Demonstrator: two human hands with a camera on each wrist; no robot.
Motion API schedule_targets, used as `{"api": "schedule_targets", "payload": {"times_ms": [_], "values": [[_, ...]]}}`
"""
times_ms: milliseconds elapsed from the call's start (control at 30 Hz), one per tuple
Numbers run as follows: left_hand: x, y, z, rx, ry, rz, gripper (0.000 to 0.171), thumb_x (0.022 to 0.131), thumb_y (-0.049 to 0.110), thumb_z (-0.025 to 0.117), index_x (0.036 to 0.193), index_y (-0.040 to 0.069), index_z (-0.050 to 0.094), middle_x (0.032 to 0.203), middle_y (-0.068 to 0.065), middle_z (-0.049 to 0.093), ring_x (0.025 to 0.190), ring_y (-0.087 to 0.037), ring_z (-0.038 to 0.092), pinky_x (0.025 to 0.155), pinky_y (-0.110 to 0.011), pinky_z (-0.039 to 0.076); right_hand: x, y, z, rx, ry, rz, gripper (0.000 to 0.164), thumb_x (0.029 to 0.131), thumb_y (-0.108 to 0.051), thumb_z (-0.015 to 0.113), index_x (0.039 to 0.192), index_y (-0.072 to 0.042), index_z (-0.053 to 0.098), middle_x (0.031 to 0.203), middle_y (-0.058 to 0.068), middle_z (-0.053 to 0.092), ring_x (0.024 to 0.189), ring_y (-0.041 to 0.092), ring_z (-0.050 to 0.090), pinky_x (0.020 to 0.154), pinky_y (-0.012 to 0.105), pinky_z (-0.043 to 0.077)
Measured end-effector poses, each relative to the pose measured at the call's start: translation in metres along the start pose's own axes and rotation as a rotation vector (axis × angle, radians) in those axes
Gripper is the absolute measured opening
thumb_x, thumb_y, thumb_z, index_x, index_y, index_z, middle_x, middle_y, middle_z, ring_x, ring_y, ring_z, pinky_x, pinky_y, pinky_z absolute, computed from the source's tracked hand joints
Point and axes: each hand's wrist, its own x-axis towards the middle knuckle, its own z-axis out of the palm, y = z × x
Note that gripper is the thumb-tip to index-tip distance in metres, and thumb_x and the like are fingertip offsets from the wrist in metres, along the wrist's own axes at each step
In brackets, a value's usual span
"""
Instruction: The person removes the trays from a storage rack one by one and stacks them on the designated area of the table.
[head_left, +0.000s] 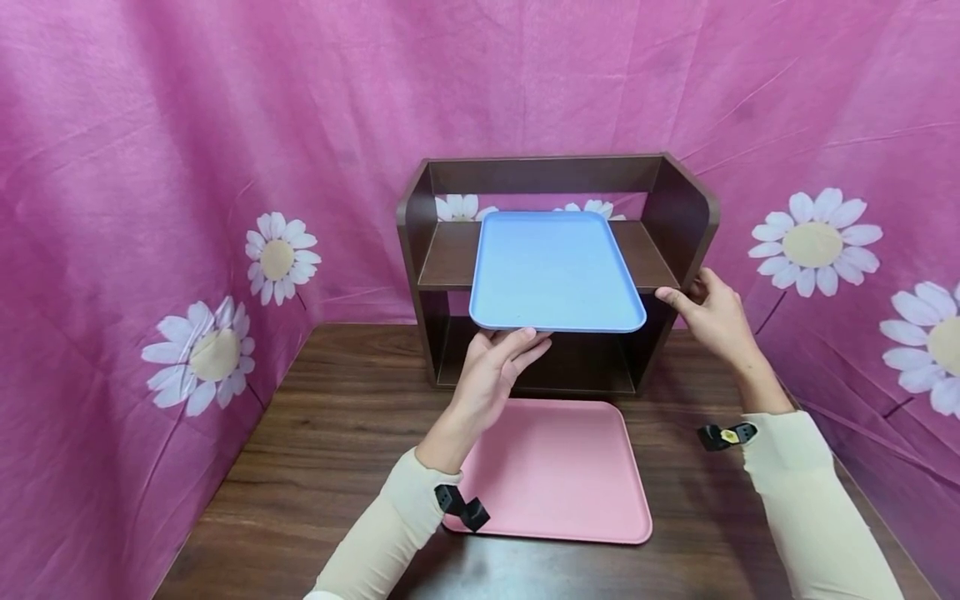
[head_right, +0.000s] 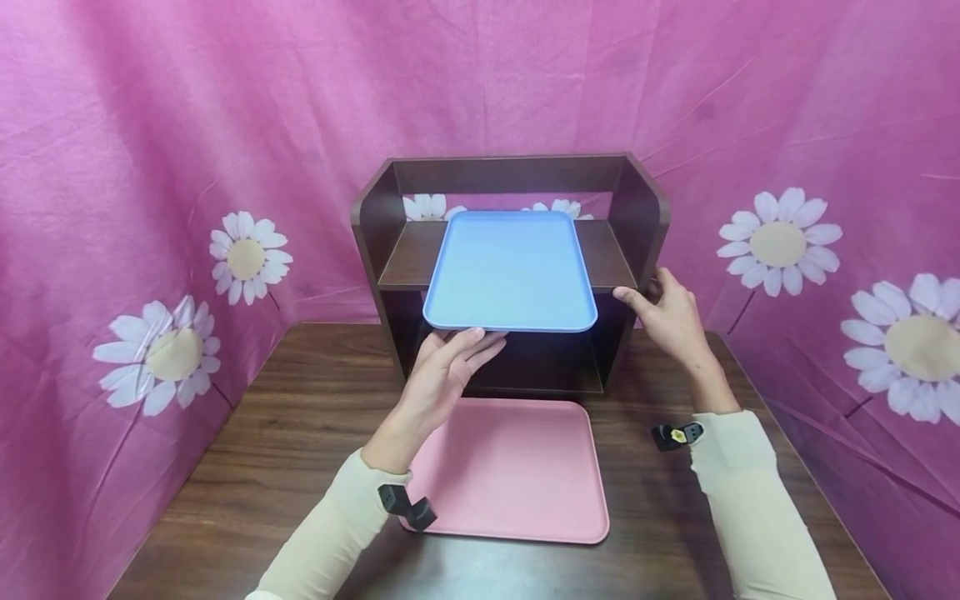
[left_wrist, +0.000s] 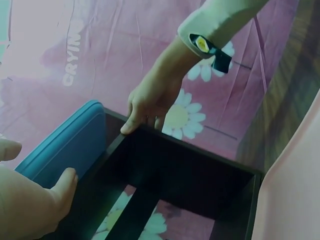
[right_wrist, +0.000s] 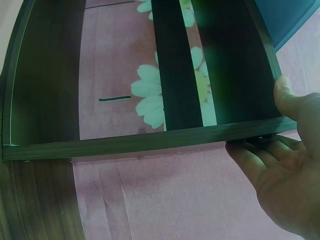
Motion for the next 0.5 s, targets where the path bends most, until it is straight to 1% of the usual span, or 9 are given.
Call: {"api": "schedule_targets", "payload": {"times_ms": [67, 100, 200, 333, 433, 500], "values": [[0.001, -0.002, 0.003, -0.042, 0.000, 0.008, 0.034, 0.100, -0.004, 0.059, 0.133, 0.006, 0.054, 0.114, -0.004, 0.070, 0.112, -0.022, 0.073, 0.120, -0.054, 0.047, 0.000, -0.001, 0.000, -0.005, 0.005, 0.006, 0.067, 0.101, -0.050, 0.071, 0.142, 0.001, 0.055, 0.139, 0.029, 0.066, 0.126, 0.037, 0.063, 0.079, 0.013, 0.039], [0.001, -0.004, 0.005, -0.064, 0.001, 0.011, 0.035, 0.100, -0.005, 0.059, 0.133, 0.006, 0.054, 0.115, -0.004, 0.070, 0.112, -0.021, 0.073, 0.121, -0.054, 0.046, 0.000, -0.001, 0.000, -0.009, 0.007, 0.009, 0.067, 0.101, -0.051, 0.071, 0.142, 0.000, 0.055, 0.139, 0.029, 0.066, 0.125, 0.034, 0.063, 0.079, 0.013, 0.039], [0.002, -0.007, 0.009, -0.132, 0.008, 0.025, 0.036, 0.099, -0.006, 0.057, 0.133, 0.006, 0.053, 0.118, -0.004, 0.068, 0.112, -0.019, 0.072, 0.123, -0.055, 0.043, 0.000, 0.000, 0.000, -0.010, 0.011, 0.008, 0.067, 0.100, -0.051, 0.071, 0.142, -0.001, 0.055, 0.139, 0.029, 0.066, 0.122, 0.030, 0.064, 0.078, 0.013, 0.039], [0.004, -0.012, 0.014, -0.205, 0.024, 0.048, 0.040, 0.098, -0.009, 0.057, 0.134, 0.007, 0.053, 0.120, -0.006, 0.067, 0.111, -0.018, 0.073, 0.124, -0.057, 0.041, 0.000, 0.000, 0.000, -0.007, 0.015, -0.003, 0.067, 0.100, -0.049, 0.072, 0.142, 0.001, 0.055, 0.138, 0.030, 0.067, 0.120, 0.030, 0.064, 0.078, 0.015, 0.039], [0.005, -0.015, 0.017, -0.240, 0.041, 0.066, 0.045, 0.097, -0.013, 0.057, 0.137, 0.006, 0.051, 0.122, -0.007, 0.067, 0.110, -0.018, 0.073, 0.122, -0.055, 0.044, 0.000, 0.000, 0.001, -0.011, 0.019, -0.003, 0.066, 0.100, -0.049, 0.072, 0.141, 0.000, 0.056, 0.137, 0.029, 0.067, 0.115, 0.018, 0.063, 0.079, 0.015, 0.039], [0.005, -0.017, 0.019, -0.255, 0.061, 0.075, 0.048, 0.096, -0.014, 0.057, 0.139, 0.006, 0.050, 0.123, -0.008, 0.067, 0.110, -0.018, 0.073, 0.119, -0.054, 0.048, -0.001, 0.001, 0.001, -0.013, 0.021, -0.001, 0.066, 0.100, -0.050, 0.072, 0.139, -0.001, 0.056, 0.135, 0.029, 0.068, 0.108, 0.005, 0.060, 0.079, 0.016, 0.039]]}}
